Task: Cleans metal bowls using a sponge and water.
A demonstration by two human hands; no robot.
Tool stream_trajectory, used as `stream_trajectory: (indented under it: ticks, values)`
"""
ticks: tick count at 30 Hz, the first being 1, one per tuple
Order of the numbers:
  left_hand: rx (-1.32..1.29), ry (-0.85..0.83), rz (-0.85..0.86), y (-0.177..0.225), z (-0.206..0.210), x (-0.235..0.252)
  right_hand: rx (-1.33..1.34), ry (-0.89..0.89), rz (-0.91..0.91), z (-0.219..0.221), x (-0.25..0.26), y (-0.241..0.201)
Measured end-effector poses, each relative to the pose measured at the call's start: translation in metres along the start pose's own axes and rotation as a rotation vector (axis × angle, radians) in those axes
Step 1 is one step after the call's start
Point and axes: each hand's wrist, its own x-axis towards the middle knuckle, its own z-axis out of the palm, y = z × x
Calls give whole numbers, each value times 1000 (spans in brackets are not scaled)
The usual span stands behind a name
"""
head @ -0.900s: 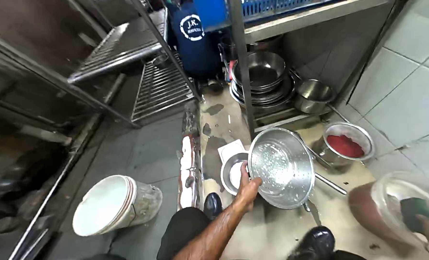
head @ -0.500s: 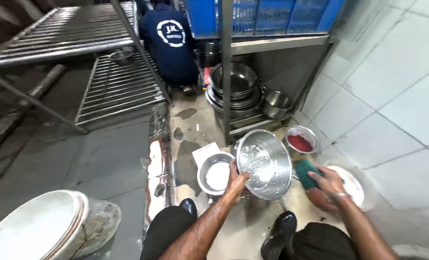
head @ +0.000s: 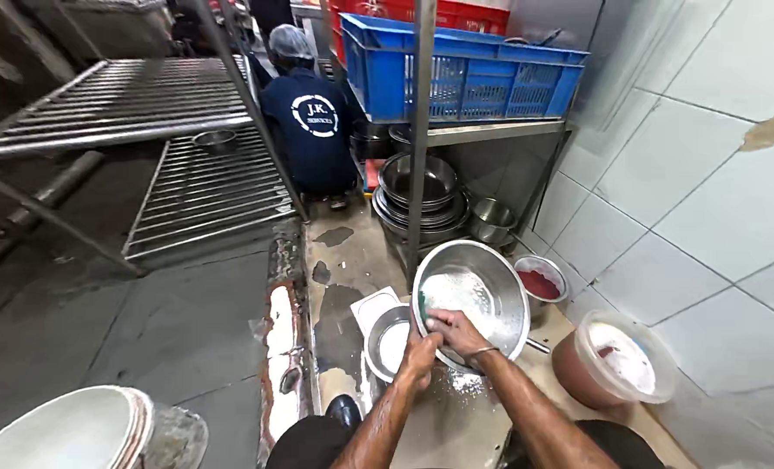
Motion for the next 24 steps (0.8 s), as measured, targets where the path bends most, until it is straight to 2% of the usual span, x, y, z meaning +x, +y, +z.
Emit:
stream_trajectory:
  ticks: [2, 4, 5, 8, 11, 13, 15, 18, 19, 22, 24]
  values:
    - [-8, 15, 82, 9, -16, -3, -161, -237, -61, -11, -7, -1]
    - [-11, 43, 128, 10, -23, -11, -512, -405, -88, -28, -16, -9]
    - [-13, 60, 138, 9, -24, -15, -714, -433, -87, -36, -20, -10]
    - [13, 32, 156, 6, -25, -24, -1189, -353, 0, -62, -31, -5]
    - [98, -52, 175, 7, -25, -26, -1411, -158, -192, -92, -22, -1]
    - [112, -65, 83, 9, -22, -28, -1455, -1, -329, -103, -7, -3]
    - [90, -50, -53, 13, -15, -30, -1393, 162, -306, -98, 12, -16]
    - [14, -40, -103, 7, -9, -28, -1076, 330, -268, -61, 29, -16]
    - [10, -32, -70, 3, -10, -26, -967, 302, -265, -45, 26, -12]
    - [-3, 21, 48, -3, -20, -18, -831, -69, -261, -6, -5, 2]
    - [-7, 42, 93, -3, -26, -16, -804, -194, -283, -5, -21, 10]
